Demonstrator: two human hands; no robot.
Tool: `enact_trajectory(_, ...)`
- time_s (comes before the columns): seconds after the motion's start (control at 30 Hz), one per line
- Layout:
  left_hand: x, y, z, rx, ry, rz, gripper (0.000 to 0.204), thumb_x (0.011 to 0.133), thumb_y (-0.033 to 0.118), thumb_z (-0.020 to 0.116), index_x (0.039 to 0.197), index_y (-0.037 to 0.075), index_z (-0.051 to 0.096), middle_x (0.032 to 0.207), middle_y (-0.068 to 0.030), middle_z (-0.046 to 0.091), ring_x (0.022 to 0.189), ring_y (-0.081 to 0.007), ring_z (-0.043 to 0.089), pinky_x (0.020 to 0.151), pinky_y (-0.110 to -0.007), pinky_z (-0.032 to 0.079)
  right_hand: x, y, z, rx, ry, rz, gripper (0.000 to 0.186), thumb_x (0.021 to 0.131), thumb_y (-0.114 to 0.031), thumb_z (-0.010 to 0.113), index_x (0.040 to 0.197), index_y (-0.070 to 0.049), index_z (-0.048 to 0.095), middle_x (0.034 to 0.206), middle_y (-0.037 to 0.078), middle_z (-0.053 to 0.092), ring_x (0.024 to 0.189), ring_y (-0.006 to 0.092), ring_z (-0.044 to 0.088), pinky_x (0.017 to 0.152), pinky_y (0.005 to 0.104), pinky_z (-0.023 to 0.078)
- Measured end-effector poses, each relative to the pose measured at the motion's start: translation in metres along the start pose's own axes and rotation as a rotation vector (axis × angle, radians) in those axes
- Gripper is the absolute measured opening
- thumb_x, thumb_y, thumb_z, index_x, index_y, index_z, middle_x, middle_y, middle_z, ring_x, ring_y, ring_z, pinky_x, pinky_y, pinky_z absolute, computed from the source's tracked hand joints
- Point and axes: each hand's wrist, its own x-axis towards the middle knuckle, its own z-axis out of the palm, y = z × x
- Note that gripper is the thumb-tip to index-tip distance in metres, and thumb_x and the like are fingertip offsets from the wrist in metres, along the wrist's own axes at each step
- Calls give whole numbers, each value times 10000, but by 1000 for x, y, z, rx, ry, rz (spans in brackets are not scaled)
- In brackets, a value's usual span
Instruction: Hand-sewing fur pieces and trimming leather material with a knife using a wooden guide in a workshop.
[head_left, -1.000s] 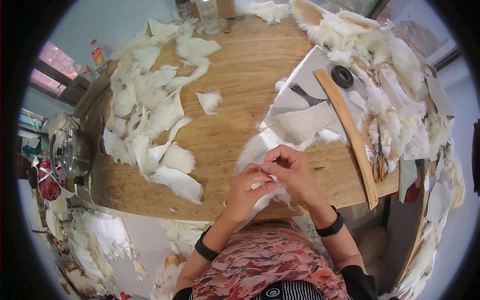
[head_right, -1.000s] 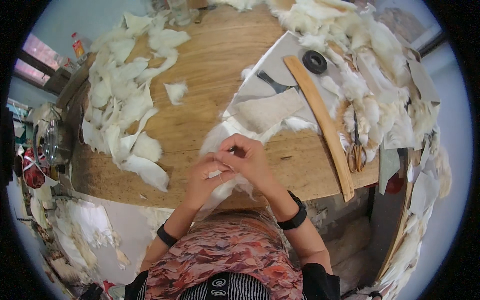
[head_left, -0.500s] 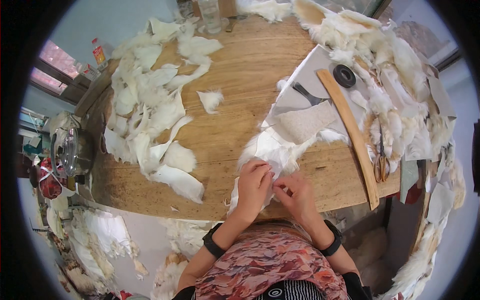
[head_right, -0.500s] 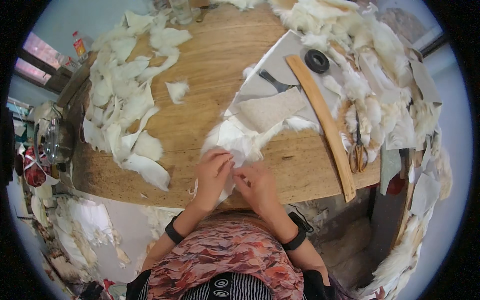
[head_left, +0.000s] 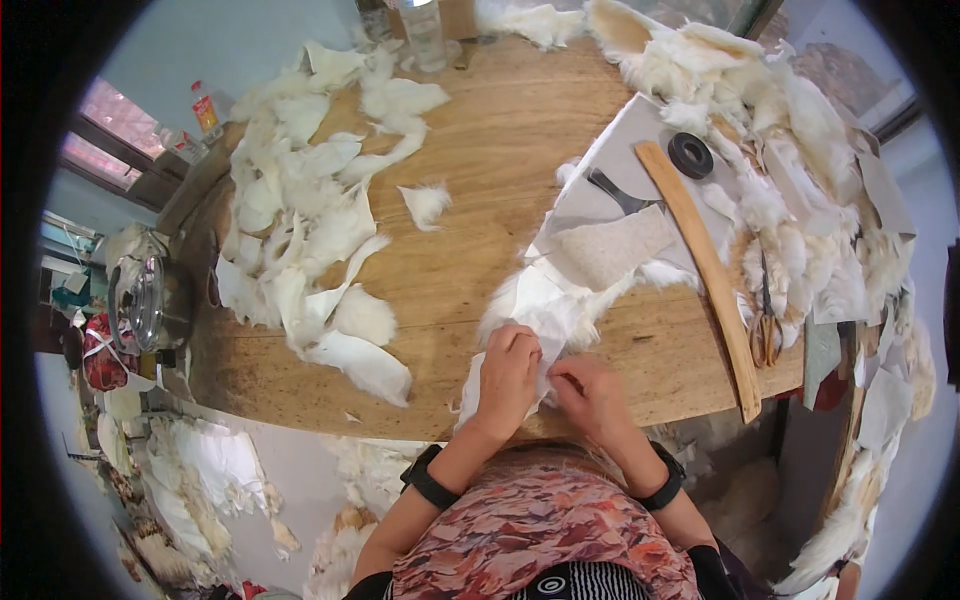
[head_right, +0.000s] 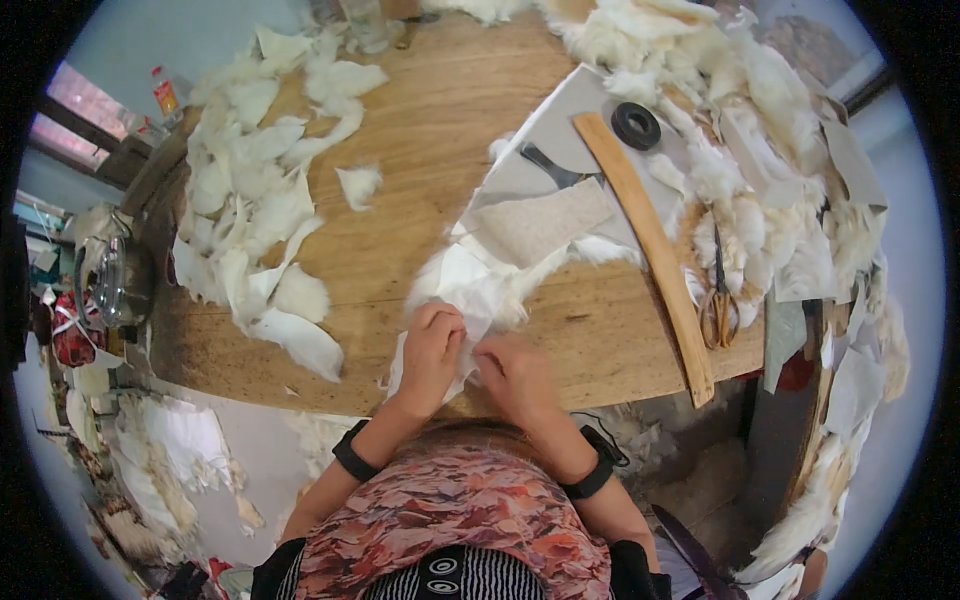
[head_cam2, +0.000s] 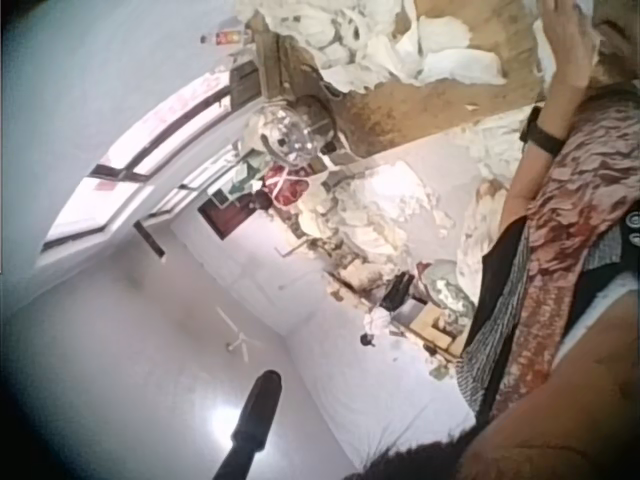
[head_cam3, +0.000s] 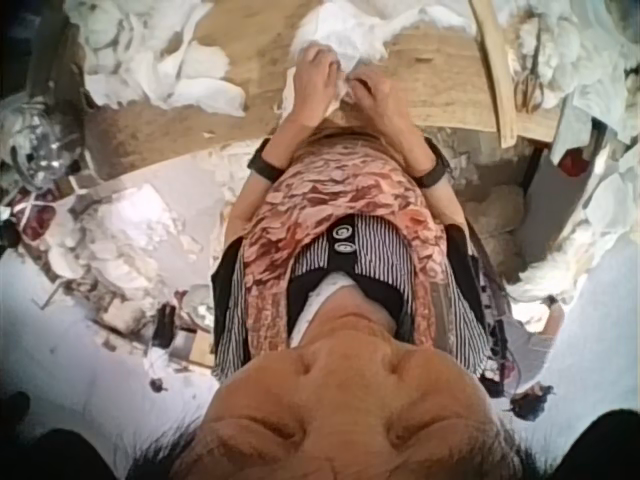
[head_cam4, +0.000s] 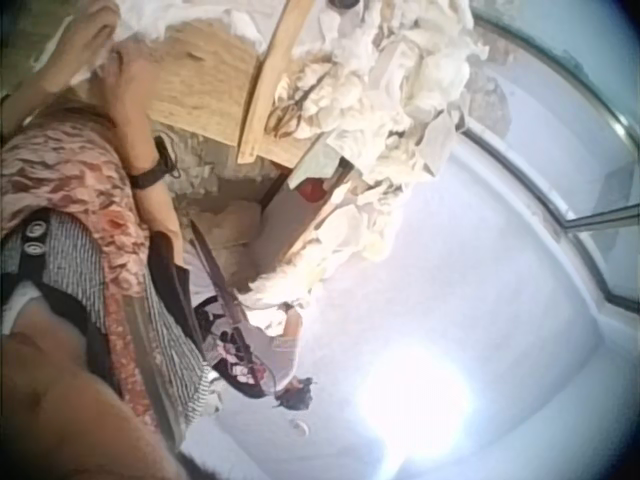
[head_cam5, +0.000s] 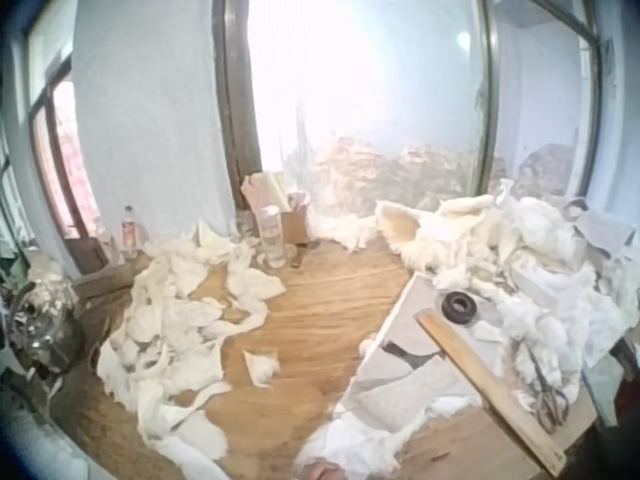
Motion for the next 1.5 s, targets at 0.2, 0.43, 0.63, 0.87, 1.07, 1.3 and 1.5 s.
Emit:
enact_trajectory(0.2,-6,-9,2,92,-7,53,138,773,-61,585,895,-5,552,986,-142,563,955,-355,536,820,-423,460,19,20,-68,423,233,161,35,889,-46,656,918,-50,675,808,-30,608,729,84,547,614,246,431)
enact_trajectory(0.43,-10,-12,0,-15,-2,-33,206,752,-64,600,948,-10,564,1012,-147,567,976,-358,540,834,-422,467,12,-20,-62,407,-35,172,62,872,-30,664,931,-34,681,828,-8,602,750,71,533,661,233,429)
enact_trajectory(0.63,-10,9,-24,-379,-179,-180,151,780,51,706,924,26,668,1050,-115,581,1014,-288,570,866,-369,467,25,-44,-26,480,-257,-61,63,859,-31,683,920,-28,692,800,9,596,735,80,557,644,238,445)
enact_trajectory(0.87,-20,-2,-14,-482,-76,-227,140,810,137,765,900,40,716,1101,-86,573,982,-217,555,865,-315,446,13,-11,4,478,72,310,80,864,-58,672,910,5,689,789,4,639,649,90,573,597,229,453)
enact_trajectory(1.07,-23,1,-4,-484,30,-277,147,791,57,746,934,45,713,1154,-104,577,1000,-236,566,886,-316,459,-1,-17,3,361,65,231,73,829,-63,689,894,-29,697,732,43,646,636,126,588,584,261,459)
enact_trajectory(1.3,-18,5,-3,85,16,-96,319,723,-72,683,1028,23,665,1157,-132,584,1014,-296,578,854,-367,501,-4,-19,4,-170,66,-112,103,802,-49,682,897,-88,674,781,99,632,650,284,623,578,356,487)
enact_trajectory(1.5,-17,3,-1,218,-11,4,164,734,-21,636,894,-21,601,1136,-144,561,1045,-337,548,865,-408,486,-2,-17,6,-200,32,-90,103,814,-60,662,910,-98,659,799,100,619,683,314,627,585,389,492)
